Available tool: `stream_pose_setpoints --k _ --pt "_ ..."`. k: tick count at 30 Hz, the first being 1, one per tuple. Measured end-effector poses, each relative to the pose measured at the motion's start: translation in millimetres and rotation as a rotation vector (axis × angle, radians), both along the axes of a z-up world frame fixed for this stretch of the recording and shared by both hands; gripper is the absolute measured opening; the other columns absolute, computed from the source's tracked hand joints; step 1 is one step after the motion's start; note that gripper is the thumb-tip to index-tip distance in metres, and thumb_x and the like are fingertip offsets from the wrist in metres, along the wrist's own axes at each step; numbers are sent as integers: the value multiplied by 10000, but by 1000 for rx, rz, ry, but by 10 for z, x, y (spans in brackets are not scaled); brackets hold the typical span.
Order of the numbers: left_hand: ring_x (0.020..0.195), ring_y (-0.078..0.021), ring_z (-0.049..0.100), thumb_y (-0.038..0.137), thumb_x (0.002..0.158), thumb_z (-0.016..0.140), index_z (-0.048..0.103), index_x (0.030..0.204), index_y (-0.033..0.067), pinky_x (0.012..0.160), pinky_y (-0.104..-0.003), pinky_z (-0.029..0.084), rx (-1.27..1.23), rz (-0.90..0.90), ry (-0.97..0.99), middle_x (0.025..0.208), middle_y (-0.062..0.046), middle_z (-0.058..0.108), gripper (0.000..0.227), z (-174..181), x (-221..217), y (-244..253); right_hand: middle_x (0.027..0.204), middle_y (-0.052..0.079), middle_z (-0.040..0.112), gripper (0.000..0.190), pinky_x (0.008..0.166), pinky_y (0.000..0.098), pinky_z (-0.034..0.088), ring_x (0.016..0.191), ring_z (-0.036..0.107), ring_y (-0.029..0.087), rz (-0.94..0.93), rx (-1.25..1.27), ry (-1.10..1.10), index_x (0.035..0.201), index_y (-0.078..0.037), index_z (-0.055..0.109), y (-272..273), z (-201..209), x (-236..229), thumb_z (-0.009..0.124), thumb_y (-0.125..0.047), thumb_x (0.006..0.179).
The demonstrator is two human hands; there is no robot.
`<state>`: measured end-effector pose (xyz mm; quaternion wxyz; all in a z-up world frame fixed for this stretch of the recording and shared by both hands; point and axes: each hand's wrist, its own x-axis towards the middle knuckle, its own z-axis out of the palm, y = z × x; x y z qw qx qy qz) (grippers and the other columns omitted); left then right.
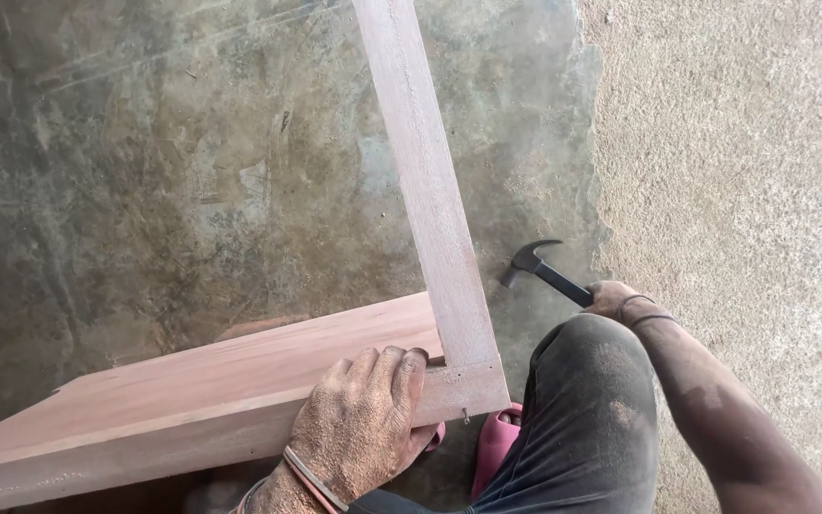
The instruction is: The person sits on the workshop floor assembling a wooden furniture frame. They hammer nails into the corner joints, use pincers to pull out bent nails, reposition and flip the frame, and press the joints together to check the fit.
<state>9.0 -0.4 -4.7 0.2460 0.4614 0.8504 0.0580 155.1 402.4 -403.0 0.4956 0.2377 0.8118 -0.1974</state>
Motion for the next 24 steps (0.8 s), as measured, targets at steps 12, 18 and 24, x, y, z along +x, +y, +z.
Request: stream_pose_setpoints --k 12,18,24 --pt "977 -307 620 493 735 828 569 1166 -10 791 -452 514 -2 30 -87 1082 -146 610 711 32 -15 9 718 101 711 395 547 390 572 587 679 220 -115 87 394 1173 -137 668 -210 2911 -681 619 -473 971" --pt "949 -287 622 516 802 785 594 1093 28 769 -448 515 -38 58 -71 990 -114 611 600 49 -5 35 592 11 642 477 434 326 532 469 626 151 198 -94 820 1172 -102 643 -96 3861 -331 787 -391 820" --pt "911 -302 632 501 789 778 600 1096 -6 744 -448 517 89 36 0 957 -140 614 620 50 -8 13 873 -114 773 383 597 247 590 708 744 30 451 -439 839 1238 -165 666 -100 4099 67 718 -365 915"
